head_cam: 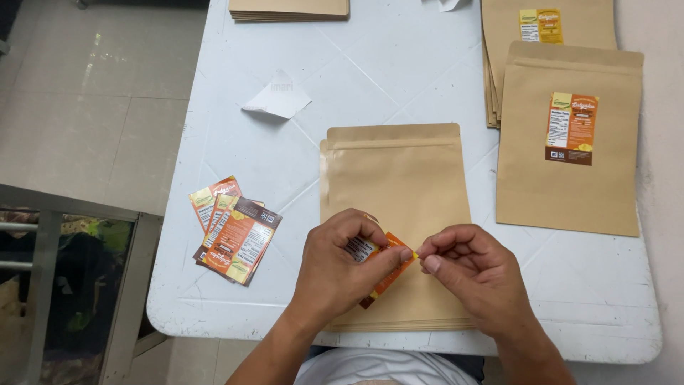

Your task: Peeling adhesive labels from a sheet and sticking them onto brown paper packaging bags.

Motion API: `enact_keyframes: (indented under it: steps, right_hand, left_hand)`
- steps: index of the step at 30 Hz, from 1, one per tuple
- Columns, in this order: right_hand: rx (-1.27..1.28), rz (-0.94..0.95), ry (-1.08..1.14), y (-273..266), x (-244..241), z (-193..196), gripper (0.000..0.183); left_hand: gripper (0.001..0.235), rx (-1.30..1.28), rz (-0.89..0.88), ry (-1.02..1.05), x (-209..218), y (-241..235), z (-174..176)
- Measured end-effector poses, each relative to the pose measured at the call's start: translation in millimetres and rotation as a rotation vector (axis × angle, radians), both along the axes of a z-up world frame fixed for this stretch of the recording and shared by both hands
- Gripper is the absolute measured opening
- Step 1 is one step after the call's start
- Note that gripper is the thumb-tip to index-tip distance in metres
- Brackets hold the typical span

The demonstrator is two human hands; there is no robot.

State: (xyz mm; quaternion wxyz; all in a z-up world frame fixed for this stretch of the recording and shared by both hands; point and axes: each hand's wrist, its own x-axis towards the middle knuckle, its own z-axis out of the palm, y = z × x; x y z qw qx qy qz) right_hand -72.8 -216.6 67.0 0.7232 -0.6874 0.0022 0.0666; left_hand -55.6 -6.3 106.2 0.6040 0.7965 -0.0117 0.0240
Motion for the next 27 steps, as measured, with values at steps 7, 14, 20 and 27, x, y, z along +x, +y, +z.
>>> enact_keyframes:
  steps: [7,14,20,27]
  right_hand:
    - [0.017,0.047,-0.004,-4.1,1.4,3.4,0.030]
    - [-0.069,0.065,-0.022,-6.1,1.6,4.4,0.030]
    - [-0.075,0.064,-0.034,-6.6,0.6,4.5,0.029]
    - [0.051,0.107,0.004,-11.8,4.8,-1.5,0.033]
  left_hand:
    - [0.033,0.059,-0.020,0.022,-1.6,-5.0,1.8]
    - [0.034,0.067,-0.028,0.041,-2.6,-7.5,-0.6]
    - [0.035,0.109,-0.024,0.041,-2.9,-8.6,-1.9]
    - [0.035,0.056,-0.035,0.054,-1.0,-5.7,1.2]
